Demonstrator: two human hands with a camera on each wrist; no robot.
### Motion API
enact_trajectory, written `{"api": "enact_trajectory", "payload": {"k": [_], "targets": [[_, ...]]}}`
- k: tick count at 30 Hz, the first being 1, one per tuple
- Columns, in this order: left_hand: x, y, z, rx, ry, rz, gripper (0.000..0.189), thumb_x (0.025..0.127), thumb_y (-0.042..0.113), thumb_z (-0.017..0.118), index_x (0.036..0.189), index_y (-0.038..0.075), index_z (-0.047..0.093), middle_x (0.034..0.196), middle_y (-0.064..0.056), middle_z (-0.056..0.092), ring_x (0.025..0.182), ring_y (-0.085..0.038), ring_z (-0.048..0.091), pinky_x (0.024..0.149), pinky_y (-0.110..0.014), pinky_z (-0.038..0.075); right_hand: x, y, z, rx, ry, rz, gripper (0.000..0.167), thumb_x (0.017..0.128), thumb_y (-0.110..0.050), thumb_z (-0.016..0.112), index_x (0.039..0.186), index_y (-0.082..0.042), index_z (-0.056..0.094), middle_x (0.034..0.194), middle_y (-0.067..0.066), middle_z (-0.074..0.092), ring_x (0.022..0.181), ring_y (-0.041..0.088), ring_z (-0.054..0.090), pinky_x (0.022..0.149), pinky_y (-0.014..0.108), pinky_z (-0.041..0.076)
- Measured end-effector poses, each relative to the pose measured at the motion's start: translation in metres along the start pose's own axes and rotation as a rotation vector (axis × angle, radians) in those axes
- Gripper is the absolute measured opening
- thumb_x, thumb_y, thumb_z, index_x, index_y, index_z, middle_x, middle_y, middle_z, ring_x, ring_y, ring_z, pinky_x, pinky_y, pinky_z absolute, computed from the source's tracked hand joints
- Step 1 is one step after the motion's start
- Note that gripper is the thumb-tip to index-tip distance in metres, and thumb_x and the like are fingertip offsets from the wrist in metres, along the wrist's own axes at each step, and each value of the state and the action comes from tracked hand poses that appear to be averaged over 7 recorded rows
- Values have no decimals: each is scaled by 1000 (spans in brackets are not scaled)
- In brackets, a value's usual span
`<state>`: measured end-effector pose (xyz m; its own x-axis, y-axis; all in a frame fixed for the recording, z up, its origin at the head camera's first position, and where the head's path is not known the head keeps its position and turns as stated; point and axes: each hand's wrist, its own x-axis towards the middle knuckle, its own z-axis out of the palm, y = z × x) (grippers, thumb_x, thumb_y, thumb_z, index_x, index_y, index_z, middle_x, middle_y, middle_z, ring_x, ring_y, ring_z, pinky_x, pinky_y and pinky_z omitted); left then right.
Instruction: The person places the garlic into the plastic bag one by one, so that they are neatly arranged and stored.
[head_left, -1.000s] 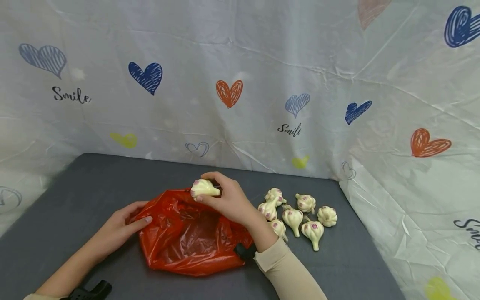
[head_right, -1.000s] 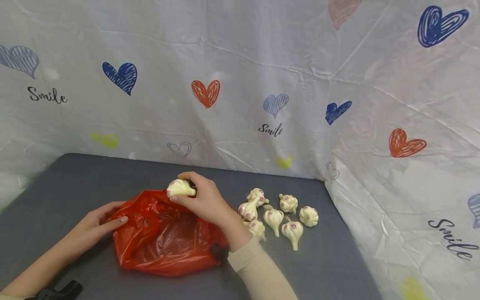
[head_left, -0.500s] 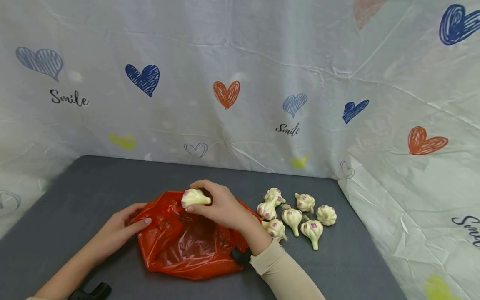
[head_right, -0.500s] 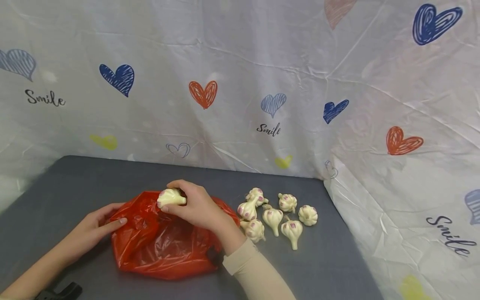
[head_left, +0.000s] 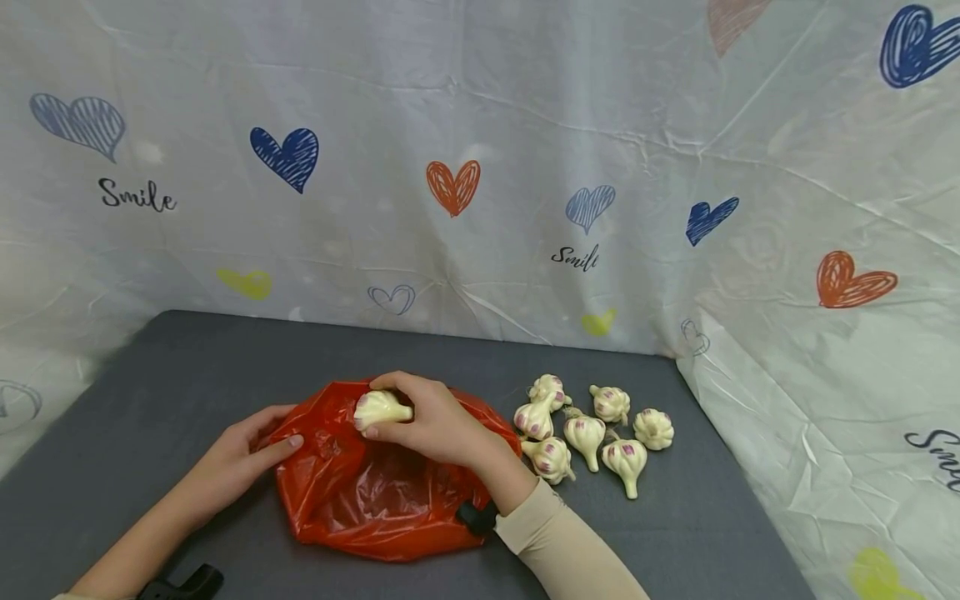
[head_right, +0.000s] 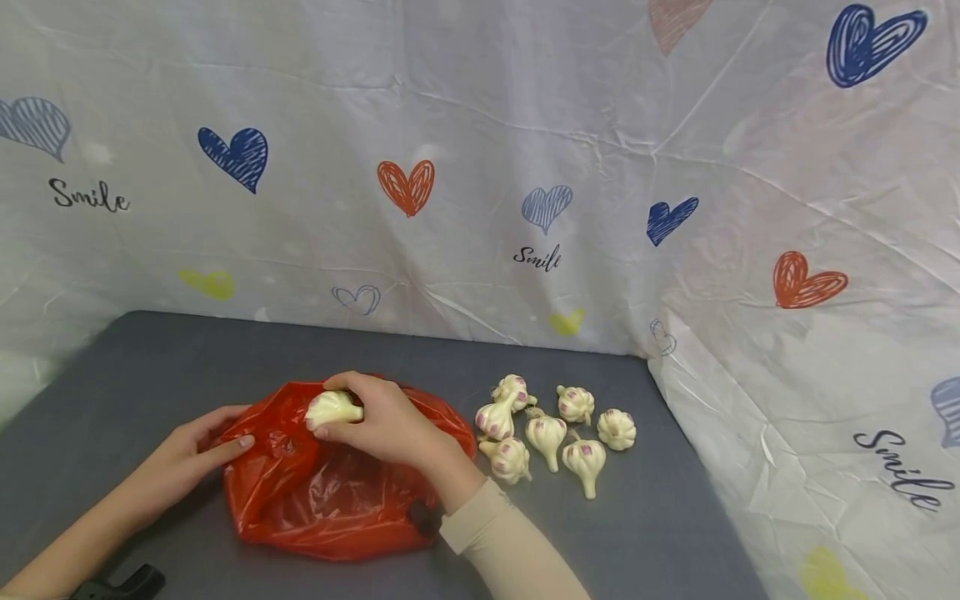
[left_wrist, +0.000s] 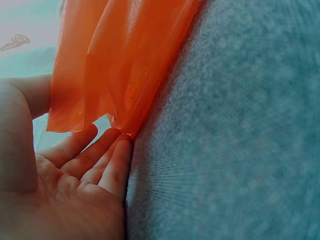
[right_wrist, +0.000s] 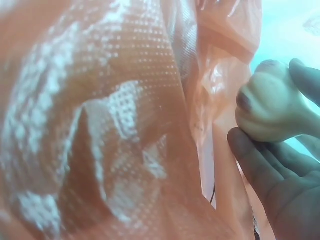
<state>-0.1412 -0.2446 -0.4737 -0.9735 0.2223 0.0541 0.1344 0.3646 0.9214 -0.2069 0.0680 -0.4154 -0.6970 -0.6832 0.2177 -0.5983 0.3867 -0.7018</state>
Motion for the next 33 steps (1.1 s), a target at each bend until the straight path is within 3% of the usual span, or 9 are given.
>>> {"api": "enact_trajectory", "payload": {"k": [9, 33], "targets": [[0, 0, 0, -13, -1, -7, 55, 112, 30, 66, 156, 0, 51, 142, -22, 65, 107, -12, 72, 86, -28, 60, 1, 6, 8, -22, -75, 21, 64, 100, -45, 82, 152, -16, 61, 138, -12, 64, 111, 2, 62, 96, 22, 53], [1, -2, 1, 10, 1, 4, 55, 112, 27, 66, 157, -1, 50, 145, -22, 64, 110, -5, 70, 86, -25, 59, 1, 16, 13, -14, -88, 80, 64, 100, -42, 82, 154, -16, 59, 143, -9, 65, 118, 3, 62, 103, 25, 51]]}}
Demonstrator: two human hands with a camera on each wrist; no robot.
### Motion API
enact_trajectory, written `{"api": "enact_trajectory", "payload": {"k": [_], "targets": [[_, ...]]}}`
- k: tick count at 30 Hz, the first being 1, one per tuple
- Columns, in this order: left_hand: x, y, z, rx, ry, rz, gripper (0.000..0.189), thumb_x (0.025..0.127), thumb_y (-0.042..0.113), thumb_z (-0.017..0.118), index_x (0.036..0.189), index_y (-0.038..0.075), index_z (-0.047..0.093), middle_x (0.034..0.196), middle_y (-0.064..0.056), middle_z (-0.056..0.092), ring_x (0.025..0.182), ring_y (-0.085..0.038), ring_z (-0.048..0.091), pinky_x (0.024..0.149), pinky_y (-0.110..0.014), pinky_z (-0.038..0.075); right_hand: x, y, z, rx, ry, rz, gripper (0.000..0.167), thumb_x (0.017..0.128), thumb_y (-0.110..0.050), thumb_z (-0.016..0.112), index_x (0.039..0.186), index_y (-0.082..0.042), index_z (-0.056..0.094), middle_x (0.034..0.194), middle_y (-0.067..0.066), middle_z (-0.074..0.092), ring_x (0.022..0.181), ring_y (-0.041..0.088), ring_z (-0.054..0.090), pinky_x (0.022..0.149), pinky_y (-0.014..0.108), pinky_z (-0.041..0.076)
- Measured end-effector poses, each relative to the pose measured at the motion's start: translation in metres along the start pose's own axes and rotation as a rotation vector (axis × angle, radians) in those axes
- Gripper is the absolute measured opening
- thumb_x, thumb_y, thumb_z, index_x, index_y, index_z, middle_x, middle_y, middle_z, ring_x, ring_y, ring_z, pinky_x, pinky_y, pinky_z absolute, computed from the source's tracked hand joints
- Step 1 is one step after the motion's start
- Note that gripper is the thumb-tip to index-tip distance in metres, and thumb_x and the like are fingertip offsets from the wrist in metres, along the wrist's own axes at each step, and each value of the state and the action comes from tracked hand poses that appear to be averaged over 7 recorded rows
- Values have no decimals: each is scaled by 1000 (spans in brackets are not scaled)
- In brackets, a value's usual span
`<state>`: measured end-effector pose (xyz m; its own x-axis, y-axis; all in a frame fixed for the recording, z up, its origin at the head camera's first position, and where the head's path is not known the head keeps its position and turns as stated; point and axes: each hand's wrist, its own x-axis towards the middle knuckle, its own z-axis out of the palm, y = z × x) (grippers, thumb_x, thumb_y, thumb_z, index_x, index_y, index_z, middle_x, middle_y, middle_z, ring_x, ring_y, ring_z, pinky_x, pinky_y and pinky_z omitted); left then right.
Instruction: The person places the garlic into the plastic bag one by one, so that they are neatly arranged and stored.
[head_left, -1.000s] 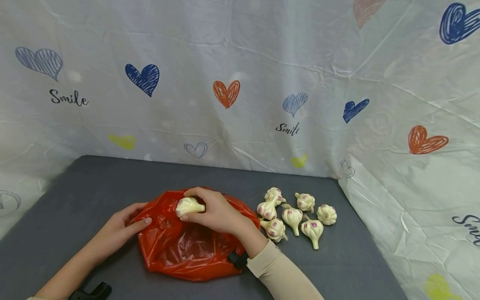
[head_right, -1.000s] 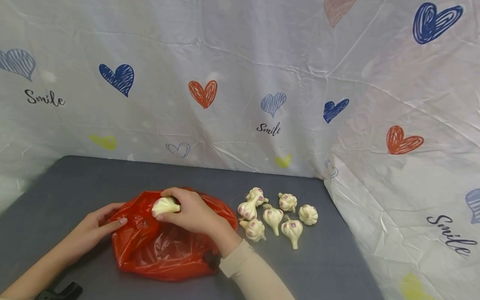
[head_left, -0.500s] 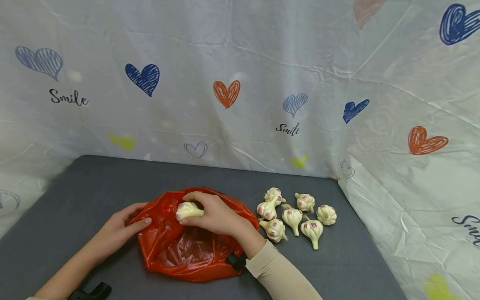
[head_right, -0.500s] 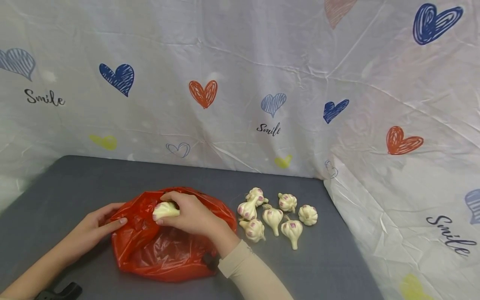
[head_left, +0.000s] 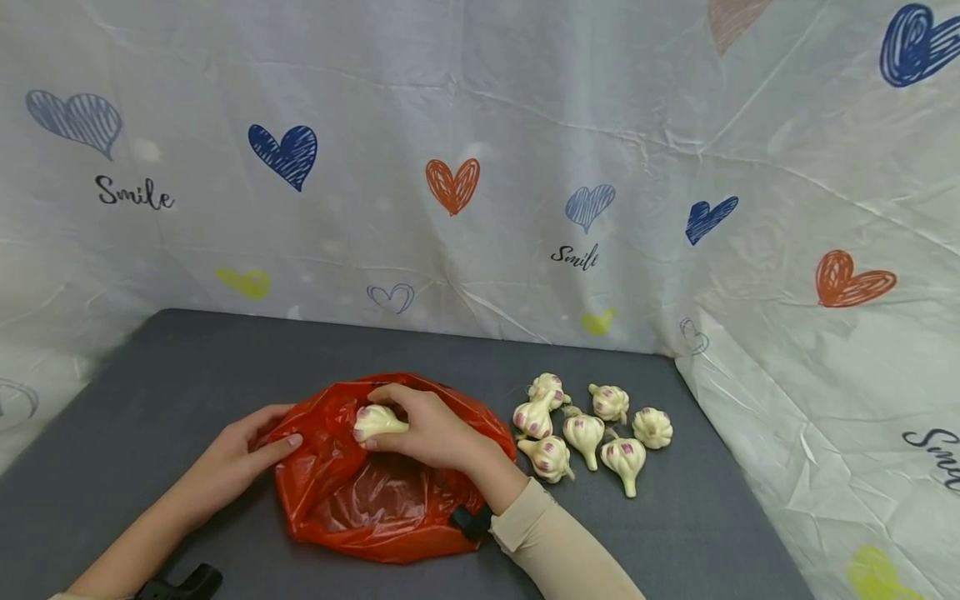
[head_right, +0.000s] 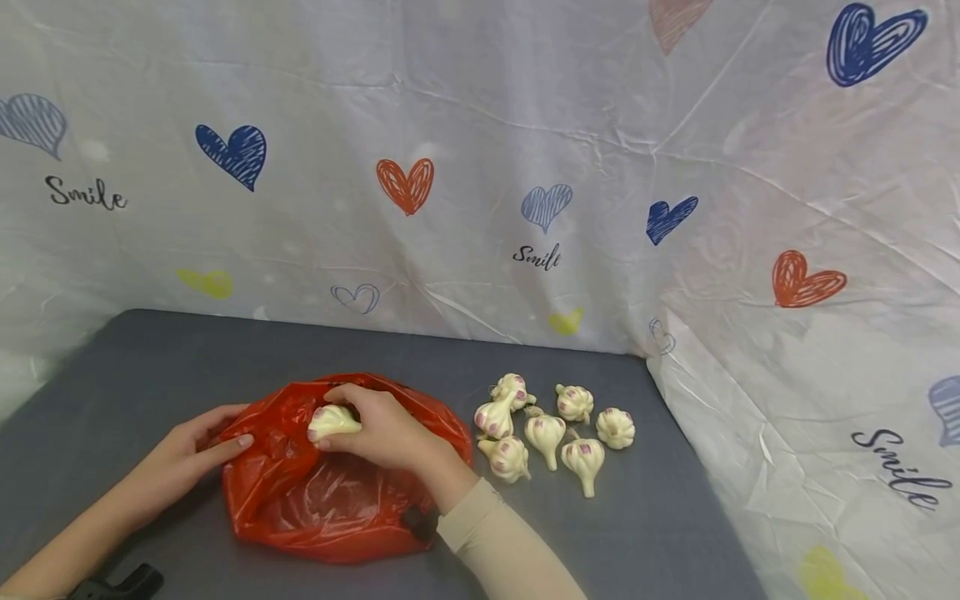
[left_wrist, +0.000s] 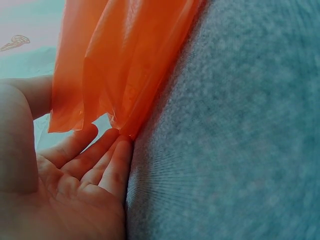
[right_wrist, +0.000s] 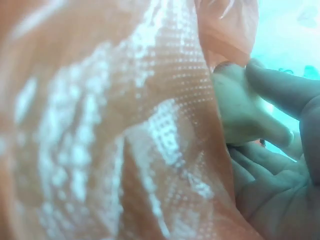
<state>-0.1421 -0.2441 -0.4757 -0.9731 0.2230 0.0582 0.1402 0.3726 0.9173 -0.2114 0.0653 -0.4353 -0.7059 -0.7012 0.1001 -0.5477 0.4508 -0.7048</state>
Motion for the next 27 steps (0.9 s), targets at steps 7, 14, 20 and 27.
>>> {"api": "enact_trajectory", "payload": {"k": [7, 14, 20, 27], "targets": [[-1, 0, -1, 6, 1, 1, 55, 113, 26, 65, 158, -1, 50, 146, -21, 64, 111, -3, 68, 86, -24, 58, 0, 6, 5, 41, 7, 20, 66, 100, -45, 82, 155, -18, 59, 142, -10, 65, 120, 4, 62, 103, 26, 51], [-2, 1, -1, 3, 4, -2, 55, 113, 28, 65, 157, 0, 50, 146, -21, 64, 112, -3, 68, 87, -24, 58, 0, 12, 4, 99, 0, 35, 67, 99, -45, 83, 155, -18, 59, 143, -10, 64, 125, 5, 63, 105, 27, 52], [-2, 2, 0, -3, 0, 5, 55, 113, 28, 66, 158, 0, 50, 147, -21, 63, 114, -1, 67, 88, -23, 58, 0, 20, 4, 119, -4, 40, 63, 99, -44, 83, 152, -18, 62, 139, -11, 65, 125, 5, 64, 105, 28, 52], [-2, 3, 0, -7, 3, 11, 55, 112, 26, 66, 157, -1, 50, 147, -21, 63, 114, -2, 68, 88, -22, 58, -1, 20, 4, 130, -2, 42, 62, 98, -43, 84, 151, -18, 63, 137, -11, 66, 123, 4, 64, 104, 27, 52]]}}
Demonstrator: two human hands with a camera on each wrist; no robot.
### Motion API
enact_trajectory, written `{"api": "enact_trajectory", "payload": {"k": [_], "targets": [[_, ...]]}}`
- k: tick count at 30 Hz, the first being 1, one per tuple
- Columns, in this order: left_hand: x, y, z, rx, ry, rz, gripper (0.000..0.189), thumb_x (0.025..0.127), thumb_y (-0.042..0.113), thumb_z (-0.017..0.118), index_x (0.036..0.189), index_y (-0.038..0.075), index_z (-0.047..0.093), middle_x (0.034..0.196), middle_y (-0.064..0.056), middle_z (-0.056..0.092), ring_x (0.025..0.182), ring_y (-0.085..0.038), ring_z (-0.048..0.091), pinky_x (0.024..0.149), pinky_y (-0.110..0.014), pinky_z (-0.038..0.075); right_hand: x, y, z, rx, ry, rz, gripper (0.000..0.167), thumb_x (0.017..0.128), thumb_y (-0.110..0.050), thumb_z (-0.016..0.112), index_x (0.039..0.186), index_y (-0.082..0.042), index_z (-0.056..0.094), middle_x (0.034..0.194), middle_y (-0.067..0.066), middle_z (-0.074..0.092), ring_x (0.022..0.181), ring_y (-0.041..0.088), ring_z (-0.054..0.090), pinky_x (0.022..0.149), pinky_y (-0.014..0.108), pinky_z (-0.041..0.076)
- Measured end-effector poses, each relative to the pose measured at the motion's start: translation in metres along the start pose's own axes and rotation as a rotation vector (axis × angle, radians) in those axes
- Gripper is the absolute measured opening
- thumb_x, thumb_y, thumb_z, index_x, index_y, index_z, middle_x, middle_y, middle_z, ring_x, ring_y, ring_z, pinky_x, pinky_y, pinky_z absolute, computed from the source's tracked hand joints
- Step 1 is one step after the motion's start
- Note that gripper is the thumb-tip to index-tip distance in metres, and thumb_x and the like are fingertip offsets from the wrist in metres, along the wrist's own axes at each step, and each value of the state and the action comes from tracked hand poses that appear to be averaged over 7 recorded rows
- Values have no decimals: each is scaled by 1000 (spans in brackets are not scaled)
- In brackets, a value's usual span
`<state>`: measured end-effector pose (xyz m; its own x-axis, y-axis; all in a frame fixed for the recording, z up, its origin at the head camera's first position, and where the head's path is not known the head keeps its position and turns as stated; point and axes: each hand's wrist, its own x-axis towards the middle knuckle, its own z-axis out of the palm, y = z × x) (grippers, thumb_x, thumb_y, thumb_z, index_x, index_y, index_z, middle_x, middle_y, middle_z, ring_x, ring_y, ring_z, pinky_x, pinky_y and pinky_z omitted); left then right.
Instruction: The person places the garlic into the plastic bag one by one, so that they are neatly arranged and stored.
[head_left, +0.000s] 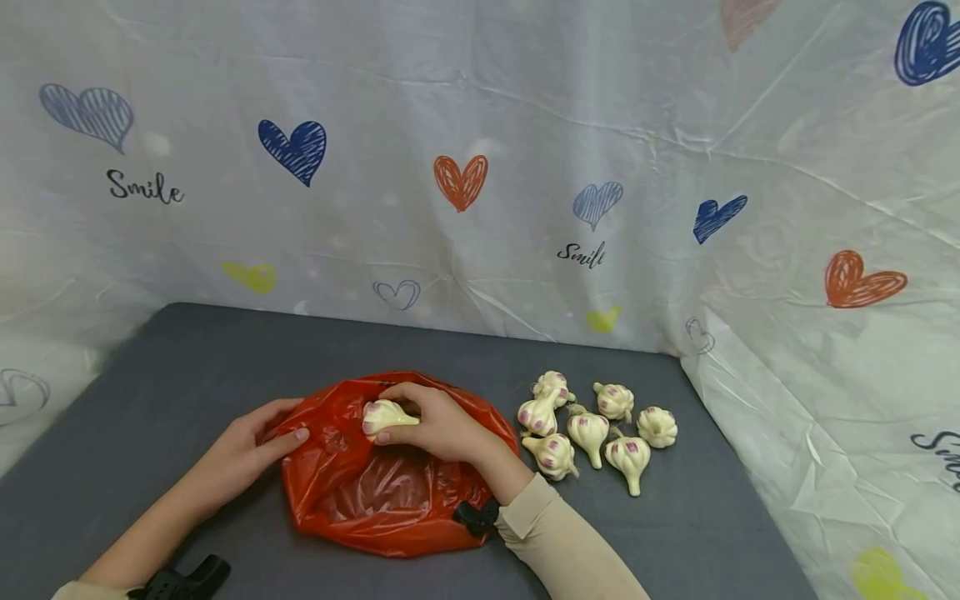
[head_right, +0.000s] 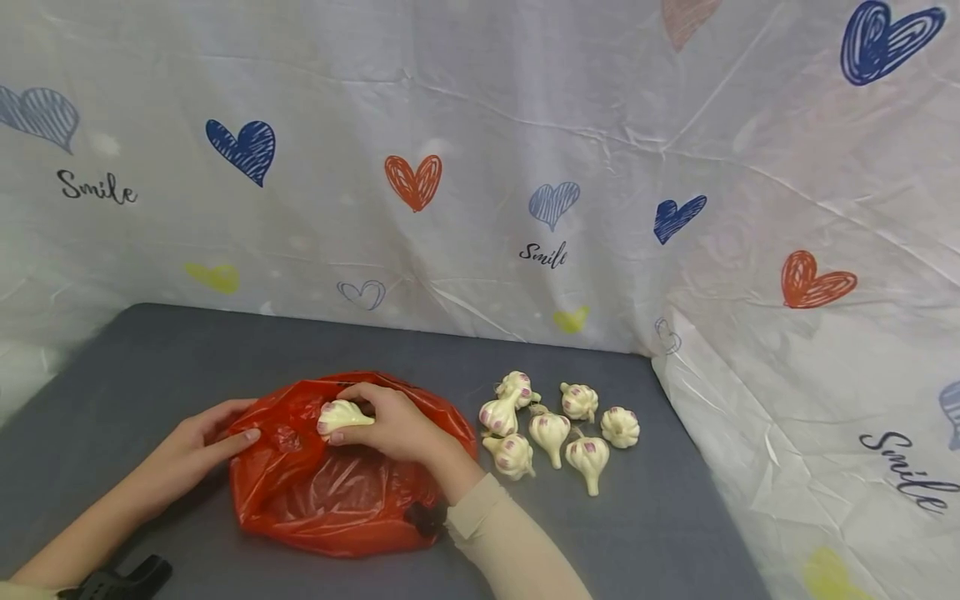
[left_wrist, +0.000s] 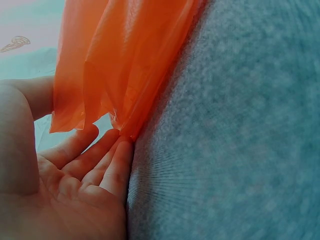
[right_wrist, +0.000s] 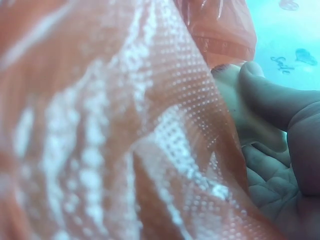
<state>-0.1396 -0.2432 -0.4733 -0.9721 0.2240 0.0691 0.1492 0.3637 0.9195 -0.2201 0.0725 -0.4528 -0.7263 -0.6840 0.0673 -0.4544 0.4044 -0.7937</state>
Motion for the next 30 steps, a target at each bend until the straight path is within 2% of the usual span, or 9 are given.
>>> {"api": "enact_trajectory", "payload": {"k": [6, 30], "targets": [[0, 1, 0, 0, -1, -14, 55, 113, 27, 66, 158, 0, 50, 147, -22, 63, 113, -2, 68, 88, -23, 58, 0, 1, 0, 2, -4, -1, 60, 99, -42, 83, 151, -19, 63, 136, -11, 66, 122, 4, 64, 104, 27, 51], [0, 0, 1, 5, -1, 9, 55, 112, 25, 66, 157, -2, 50, 147, -23, 63, 113, -1, 68, 88, -22, 58, 0, 4, 0, 3, -10, -11, 60, 100, -43, 83, 151, -19, 63, 135, -11, 66, 121, 4, 64, 103, 27, 52]]}}
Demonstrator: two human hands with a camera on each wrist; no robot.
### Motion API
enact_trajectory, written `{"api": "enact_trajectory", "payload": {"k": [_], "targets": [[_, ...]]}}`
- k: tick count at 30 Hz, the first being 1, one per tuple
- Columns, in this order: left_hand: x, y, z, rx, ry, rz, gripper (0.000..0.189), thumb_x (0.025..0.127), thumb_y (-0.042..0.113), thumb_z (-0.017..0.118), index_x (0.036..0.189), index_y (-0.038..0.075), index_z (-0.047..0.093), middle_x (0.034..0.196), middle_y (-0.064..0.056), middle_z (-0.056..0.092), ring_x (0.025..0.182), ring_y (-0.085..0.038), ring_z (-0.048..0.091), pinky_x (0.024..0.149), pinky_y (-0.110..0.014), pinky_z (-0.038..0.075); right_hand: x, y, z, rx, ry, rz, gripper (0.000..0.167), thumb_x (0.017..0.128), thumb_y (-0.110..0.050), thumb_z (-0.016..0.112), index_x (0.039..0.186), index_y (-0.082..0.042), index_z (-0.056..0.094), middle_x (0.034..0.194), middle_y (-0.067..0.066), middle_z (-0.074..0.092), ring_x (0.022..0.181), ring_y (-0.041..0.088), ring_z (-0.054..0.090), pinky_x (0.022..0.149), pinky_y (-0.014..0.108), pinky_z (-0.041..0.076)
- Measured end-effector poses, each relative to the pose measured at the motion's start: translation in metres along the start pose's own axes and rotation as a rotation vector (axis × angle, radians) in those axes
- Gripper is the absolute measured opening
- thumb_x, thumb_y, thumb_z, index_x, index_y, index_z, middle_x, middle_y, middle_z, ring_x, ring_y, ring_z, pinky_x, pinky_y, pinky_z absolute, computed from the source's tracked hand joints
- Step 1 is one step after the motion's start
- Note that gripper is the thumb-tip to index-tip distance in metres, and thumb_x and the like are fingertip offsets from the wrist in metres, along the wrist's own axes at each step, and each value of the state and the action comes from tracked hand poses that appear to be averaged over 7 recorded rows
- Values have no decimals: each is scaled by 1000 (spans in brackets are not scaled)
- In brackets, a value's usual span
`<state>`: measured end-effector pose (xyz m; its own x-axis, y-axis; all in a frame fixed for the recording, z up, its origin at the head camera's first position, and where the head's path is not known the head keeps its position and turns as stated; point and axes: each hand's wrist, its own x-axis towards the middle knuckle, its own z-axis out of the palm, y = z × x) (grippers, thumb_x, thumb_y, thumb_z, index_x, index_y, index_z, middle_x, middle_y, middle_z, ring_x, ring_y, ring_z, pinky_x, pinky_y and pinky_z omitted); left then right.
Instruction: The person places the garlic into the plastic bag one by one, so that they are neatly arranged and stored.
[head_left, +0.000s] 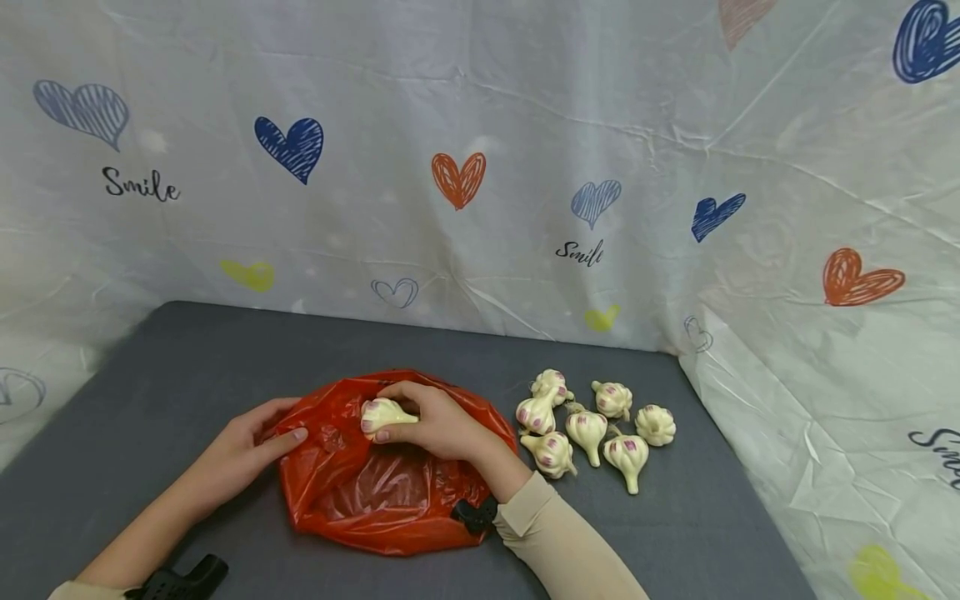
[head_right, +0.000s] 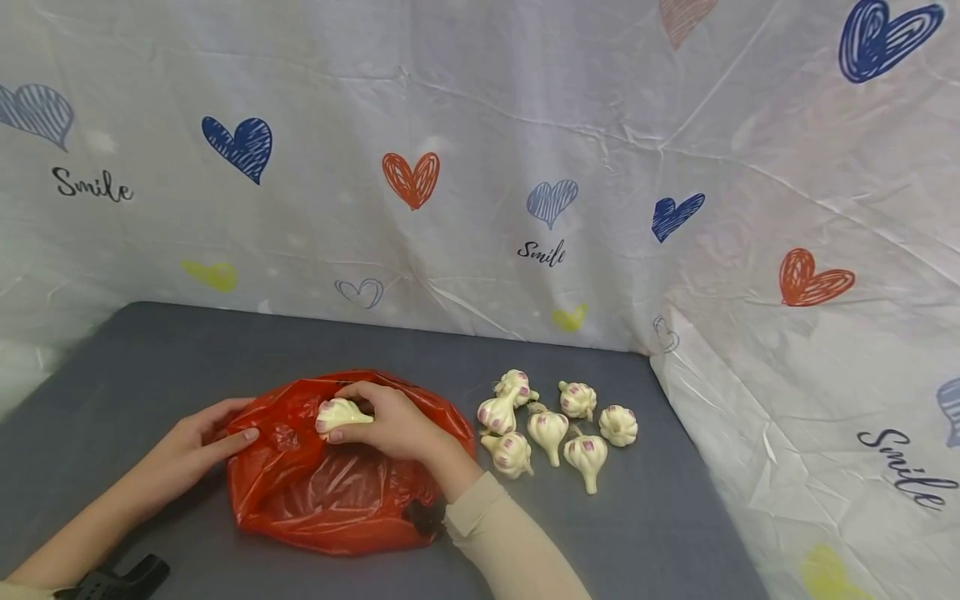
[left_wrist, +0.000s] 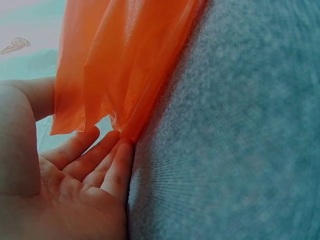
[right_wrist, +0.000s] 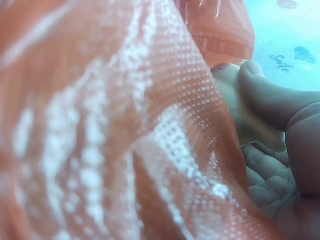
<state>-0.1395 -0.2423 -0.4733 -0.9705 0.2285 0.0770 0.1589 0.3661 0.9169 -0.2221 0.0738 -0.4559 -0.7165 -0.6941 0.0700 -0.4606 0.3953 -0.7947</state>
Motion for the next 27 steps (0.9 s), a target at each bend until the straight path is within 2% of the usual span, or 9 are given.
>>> {"api": "enact_trajectory", "payload": {"k": [27], "targets": [[1, -3, 1, 2, 1, 1, 55, 112, 25, 66, 157, -2, 50, 146, -22, 63, 112, -3, 68, 87, -24, 58, -2, -7, 1, -40, -2, 15, 63, 101, -45, 81, 154, -17, 61, 140, -11, 65, 123, 4, 62, 106, 28, 50]]}}
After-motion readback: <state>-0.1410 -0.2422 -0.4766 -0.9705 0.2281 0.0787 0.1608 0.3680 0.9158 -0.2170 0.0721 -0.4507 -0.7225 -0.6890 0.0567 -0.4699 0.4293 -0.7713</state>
